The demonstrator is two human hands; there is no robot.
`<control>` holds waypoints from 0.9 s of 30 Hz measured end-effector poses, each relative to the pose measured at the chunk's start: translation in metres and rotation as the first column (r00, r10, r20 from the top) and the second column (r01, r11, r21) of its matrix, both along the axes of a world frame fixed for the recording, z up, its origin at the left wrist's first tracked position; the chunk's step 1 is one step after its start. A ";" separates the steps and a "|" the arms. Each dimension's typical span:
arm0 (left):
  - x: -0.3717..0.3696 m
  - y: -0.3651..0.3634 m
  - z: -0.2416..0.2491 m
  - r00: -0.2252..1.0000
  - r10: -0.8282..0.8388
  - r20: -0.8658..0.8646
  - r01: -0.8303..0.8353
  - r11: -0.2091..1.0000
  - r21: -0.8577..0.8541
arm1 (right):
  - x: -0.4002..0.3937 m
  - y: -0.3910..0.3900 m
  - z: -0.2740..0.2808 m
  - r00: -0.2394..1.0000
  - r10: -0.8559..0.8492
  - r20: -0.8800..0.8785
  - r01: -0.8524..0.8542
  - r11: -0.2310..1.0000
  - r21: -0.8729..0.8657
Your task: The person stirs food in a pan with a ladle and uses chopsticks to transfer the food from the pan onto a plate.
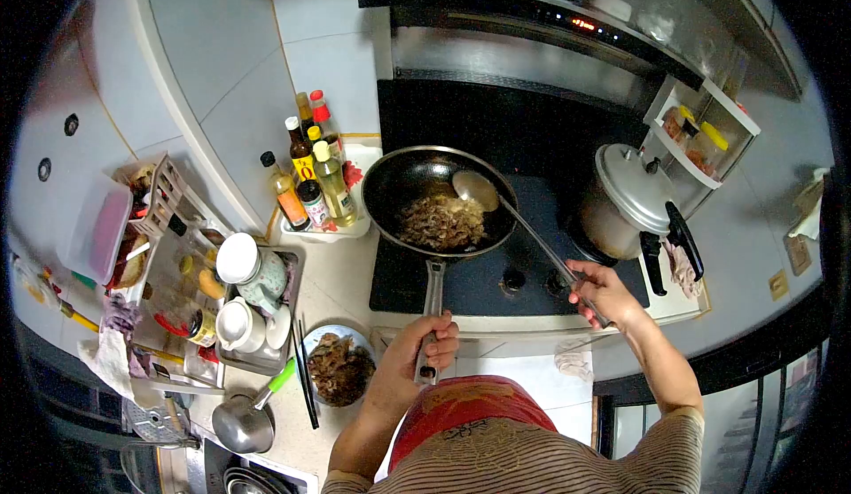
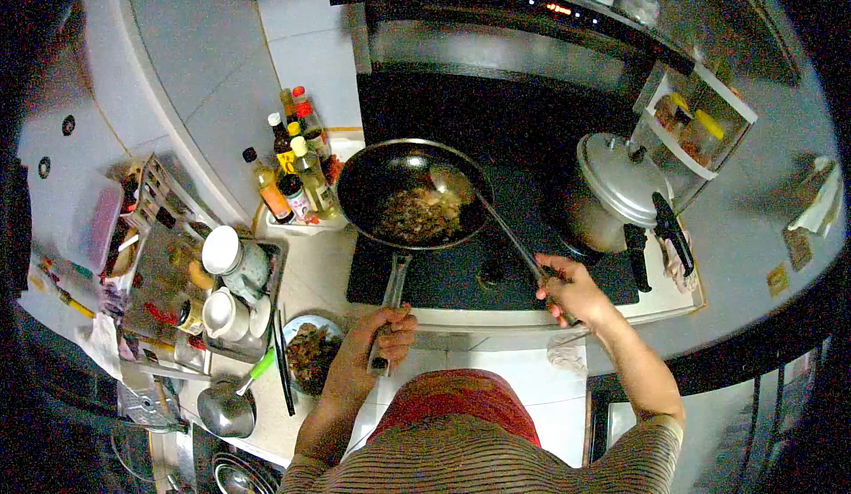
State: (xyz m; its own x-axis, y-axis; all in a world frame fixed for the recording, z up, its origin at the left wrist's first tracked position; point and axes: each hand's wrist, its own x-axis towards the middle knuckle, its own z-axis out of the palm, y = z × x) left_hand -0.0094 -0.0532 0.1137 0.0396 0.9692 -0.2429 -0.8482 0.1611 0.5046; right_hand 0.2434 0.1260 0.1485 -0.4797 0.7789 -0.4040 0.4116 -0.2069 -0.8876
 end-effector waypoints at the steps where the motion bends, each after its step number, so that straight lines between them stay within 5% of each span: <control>1: -0.001 0.000 -0.002 0.999 -0.007 0.042 0.007 1.000 -0.001 | -0.002 -0.002 -0.002 1.000 -0.003 0.023 0.002 1.000 0.014; 3: -0.006 0.004 -0.011 0.973 -0.052 0.223 0.054 0.999 0.001 | -0.008 -0.007 -0.004 0.998 -0.005 0.067 0.003 0.999 0.039; 5: -0.004 0.001 -0.003 0.999 -0.019 0.038 0.020 1.000 -0.023 | -0.006 -0.011 -0.001 1.000 -0.022 0.008 0.022 0.998 -0.057; 7: -0.005 0.002 -0.008 0.995 -0.037 0.090 0.034 0.999 0.028 | -0.003 -0.016 0.012 0.997 -0.043 -0.070 0.031 0.985 -0.169; 9: -0.011 0.002 -0.025 0.925 -0.119 0.362 0.067 0.986 0.153 | -0.004 -0.013 0.012 0.996 -0.073 -0.048 0.066 0.989 -0.135; 11: -0.009 0.005 -0.023 0.960 -0.073 0.270 0.063 0.997 0.043 | -0.007 -0.011 0.000 0.997 -0.081 0.004 0.081 0.996 -0.033; 15: -0.007 0.005 -0.013 0.979 -0.022 0.203 0.031 0.999 -0.044 | -0.005 -0.019 0.007 0.996 -0.078 -0.041 0.072 0.989 -0.131; 19: -0.005 0.003 -0.012 0.990 -0.015 0.143 0.016 1.000 -0.010 | -0.001 -0.019 0.020 0.987 -0.109 -0.121 0.078 0.968 -0.238; 27: -0.005 0.004 -0.013 0.994 -0.021 0.107 0.025 0.999 -0.029 | -0.004 -0.010 0.000 0.988 -0.133 -0.081 0.122 0.984 -0.126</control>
